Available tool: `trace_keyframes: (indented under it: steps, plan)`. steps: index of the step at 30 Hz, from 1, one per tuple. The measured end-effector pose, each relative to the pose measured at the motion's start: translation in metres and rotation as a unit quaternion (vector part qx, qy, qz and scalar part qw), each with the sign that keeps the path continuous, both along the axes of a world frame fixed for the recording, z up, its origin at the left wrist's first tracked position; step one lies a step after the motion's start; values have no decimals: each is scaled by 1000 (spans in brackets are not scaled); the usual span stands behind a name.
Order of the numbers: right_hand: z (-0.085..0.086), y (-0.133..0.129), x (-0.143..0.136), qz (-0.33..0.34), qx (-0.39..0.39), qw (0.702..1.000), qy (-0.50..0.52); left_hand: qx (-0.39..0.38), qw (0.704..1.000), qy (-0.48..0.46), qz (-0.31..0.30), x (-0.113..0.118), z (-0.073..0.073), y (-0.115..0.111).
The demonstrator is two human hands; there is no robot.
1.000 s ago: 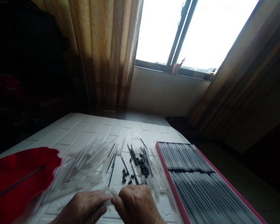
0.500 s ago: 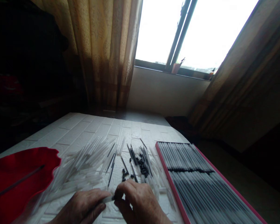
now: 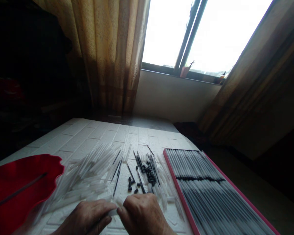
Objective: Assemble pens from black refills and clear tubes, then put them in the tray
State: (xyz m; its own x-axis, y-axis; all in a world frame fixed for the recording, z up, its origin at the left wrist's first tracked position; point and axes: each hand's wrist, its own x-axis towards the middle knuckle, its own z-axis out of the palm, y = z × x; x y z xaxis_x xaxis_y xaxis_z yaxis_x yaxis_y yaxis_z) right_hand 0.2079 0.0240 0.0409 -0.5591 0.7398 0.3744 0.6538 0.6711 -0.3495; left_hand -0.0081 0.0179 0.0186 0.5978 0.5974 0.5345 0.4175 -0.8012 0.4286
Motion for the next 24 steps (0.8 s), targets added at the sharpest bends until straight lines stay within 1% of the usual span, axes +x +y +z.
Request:
trace_keyframes:
  steps: [2,6,8,11,15,20,24]
  plan:
    - [3,0,2,4,-17,1000,5,-5,1000,-2,-3,0,1,0]
    - [17,-3,6,4,-92,995,37,-57,998,-15,-26,0,3,2]
    - [20,-5,8,10,-110,993,49,-69,997,-23,-32,0,3,3]
    - [18,-4,10,25,-101,993,54,-64,997,-31,-32,0,3,4]
    - [13,-3,10,27,-90,994,50,-68,997,-26,-26,0,2,4]
    - [16,-3,7,22,-78,996,40,-59,997,-30,-38,-2,-1,5]
    - [15,-4,5,21,-54,998,27,-54,998,-9,-25,-3,-1,4]
